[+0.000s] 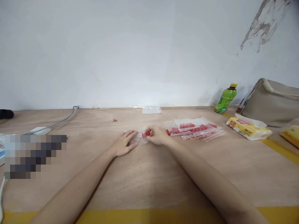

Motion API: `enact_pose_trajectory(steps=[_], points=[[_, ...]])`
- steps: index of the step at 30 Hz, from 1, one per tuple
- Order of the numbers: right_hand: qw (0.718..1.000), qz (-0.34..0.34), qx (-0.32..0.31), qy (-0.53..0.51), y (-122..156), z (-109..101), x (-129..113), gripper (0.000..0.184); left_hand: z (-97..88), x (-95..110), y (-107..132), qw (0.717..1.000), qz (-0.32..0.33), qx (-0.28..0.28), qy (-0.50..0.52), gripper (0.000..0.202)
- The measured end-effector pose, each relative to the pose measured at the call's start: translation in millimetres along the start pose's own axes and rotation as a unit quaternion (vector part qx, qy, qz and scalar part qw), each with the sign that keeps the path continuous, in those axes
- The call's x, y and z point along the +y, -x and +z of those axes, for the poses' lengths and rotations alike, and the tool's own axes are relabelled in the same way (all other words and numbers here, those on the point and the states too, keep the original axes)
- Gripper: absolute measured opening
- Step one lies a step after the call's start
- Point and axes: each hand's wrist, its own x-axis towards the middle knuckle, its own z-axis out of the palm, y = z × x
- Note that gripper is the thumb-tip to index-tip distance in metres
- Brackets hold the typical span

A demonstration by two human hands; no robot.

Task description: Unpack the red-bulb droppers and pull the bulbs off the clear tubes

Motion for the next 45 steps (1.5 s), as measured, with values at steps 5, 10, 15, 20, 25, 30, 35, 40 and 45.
enact_pose_trajectory(steps=[5, 10, 15, 20, 25, 30, 35, 40, 45], points=[[0.999, 0.012, 0.018, -0.035, -4, -2, 11, 0.019, -0.4, 6, 0, 0.999, -0.028, -0.020, -0.034, 0.062], [0.997, 0.021, 0.048, -0.048, -9, -21, 22, 0.020, -10.3, 8, -1, 0.993, -0.089, -0.040, -0.070, 0.063], [0.992, 0.007, 0.123, -0.001, -12, -39, 28, 0.023, -24.8, -4, 1, 0.948, -0.280, -0.087, -0.127, 0.070], [0.981, -0.065, 0.137, 0.120, -5, -21, 21, 0.030, -25.5, -20, -3, 0.946, -0.240, 0.024, -0.215, 0.053], [0.957, -0.139, 0.042, 0.252, 1, 6, 13, 0.029, -14.5, -45, -8, 0.981, -0.150, -0.044, -0.111, 0.058], [0.925, -0.157, -0.004, 0.346, 2, 12, 11, 0.028, -15.2, -85, -1, 0.955, -0.276, -0.038, -0.100, 0.061], [0.907, -0.162, -0.019, 0.388, 3, 14, 11, 0.025, -26.9, -105, 9, 0.937, -0.326, 0.030, -0.124, 0.063], [0.908, -0.149, -0.003, 0.392, 5, 17, 12, 0.021, -24.4, -64, -2, 0.952, -0.202, 0.201, -0.112, 0.049], [0.917, -0.105, 0.060, 0.379, 10, 16, 8, 0.024, 3.9, 4, -26, 0.990, -0.057, 0.110, 0.068, 0.053]])
